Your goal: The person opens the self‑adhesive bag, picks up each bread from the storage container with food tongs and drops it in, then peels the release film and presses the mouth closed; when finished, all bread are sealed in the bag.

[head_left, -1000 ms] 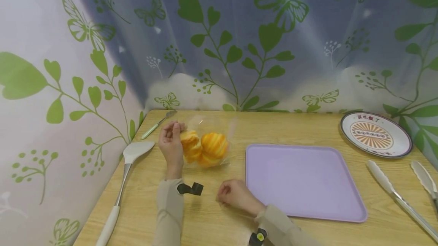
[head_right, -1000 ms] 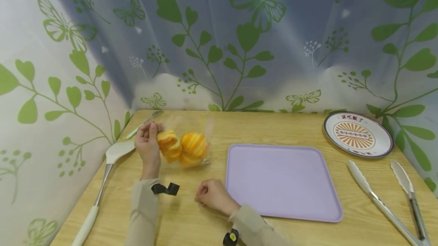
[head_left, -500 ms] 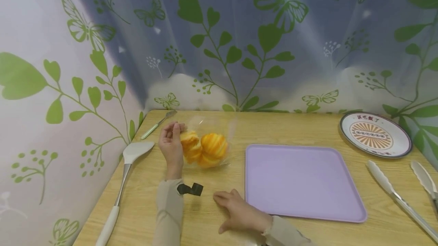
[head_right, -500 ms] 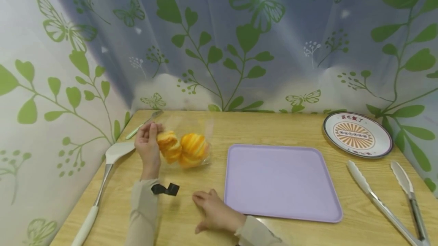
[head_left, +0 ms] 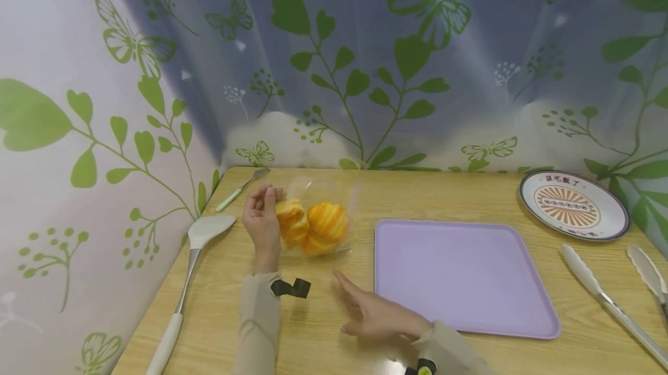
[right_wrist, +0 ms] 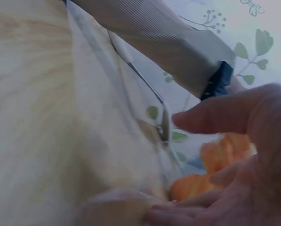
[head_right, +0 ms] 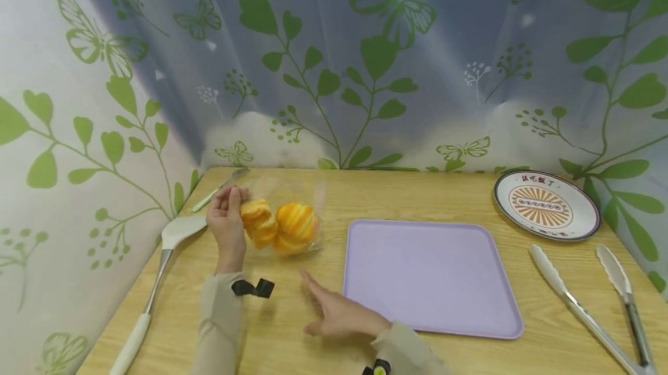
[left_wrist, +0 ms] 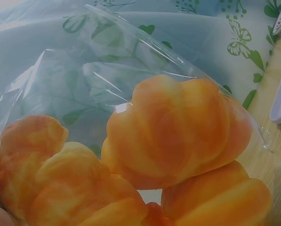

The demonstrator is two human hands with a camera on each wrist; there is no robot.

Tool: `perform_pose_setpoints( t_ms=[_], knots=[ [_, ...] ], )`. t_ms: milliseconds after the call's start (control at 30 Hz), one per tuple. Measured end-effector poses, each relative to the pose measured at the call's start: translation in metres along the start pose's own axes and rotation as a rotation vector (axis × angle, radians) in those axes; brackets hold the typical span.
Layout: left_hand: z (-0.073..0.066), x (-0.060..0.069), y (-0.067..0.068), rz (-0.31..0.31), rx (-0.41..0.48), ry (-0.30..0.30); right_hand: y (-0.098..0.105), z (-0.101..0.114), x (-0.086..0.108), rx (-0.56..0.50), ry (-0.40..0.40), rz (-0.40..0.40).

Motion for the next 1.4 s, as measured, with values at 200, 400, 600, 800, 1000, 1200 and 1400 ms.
perform_pose_setpoints(
  t_ms=[200, 400, 600, 800, 1000, 1200, 1400],
  knots=[
    [0.0, -0.001, 0.0, -0.008, -0.002, 0.015, 0.035, 0.007, 0.005, 0.139, 0.037, -0.09],
    [-0.001, -0.001, -0.001, -0.007, -0.01, 0.017, 0.088, 0.019, 0.005, 0.217, 0.088, -0.356],
    [0.001, -0.001, 0.002, -0.015, -0.029, 0.035, 0.141, 0.026, -0.004, 0.076, 0.013, -0.614],
    [0.001, 0.0, 0.005, -0.02, -0.02, 0.039, 0.169, 0.048, -0.03, -0.137, 0.064, -0.729],
    [0.001, -0.001, 0.005, -0.012, 0.034, 0.072, 0.177, 0.056, -0.05, -0.27, 0.105, -0.836],
    [-0.004, -0.005, 0.006, 0.024, 0.156, 0.075, 0.185, 0.049, -0.049, -0.414, 0.108, -0.883],
    [-0.009, -0.012, -0.002, 0.153, 0.231, 0.112, 0.19, 0.05, -0.049, -0.485, 0.134, -0.846]
  ],
)
Point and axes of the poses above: each hand's wrist, its own x-axis away from the middle knuckle, its own y-axis out of the back of the hand, z = x × y, the point moved 9 cm from there along -x, towards the middle knuckle, and after that the axes turned 9 degrees about -z, right-handed, at the moved point
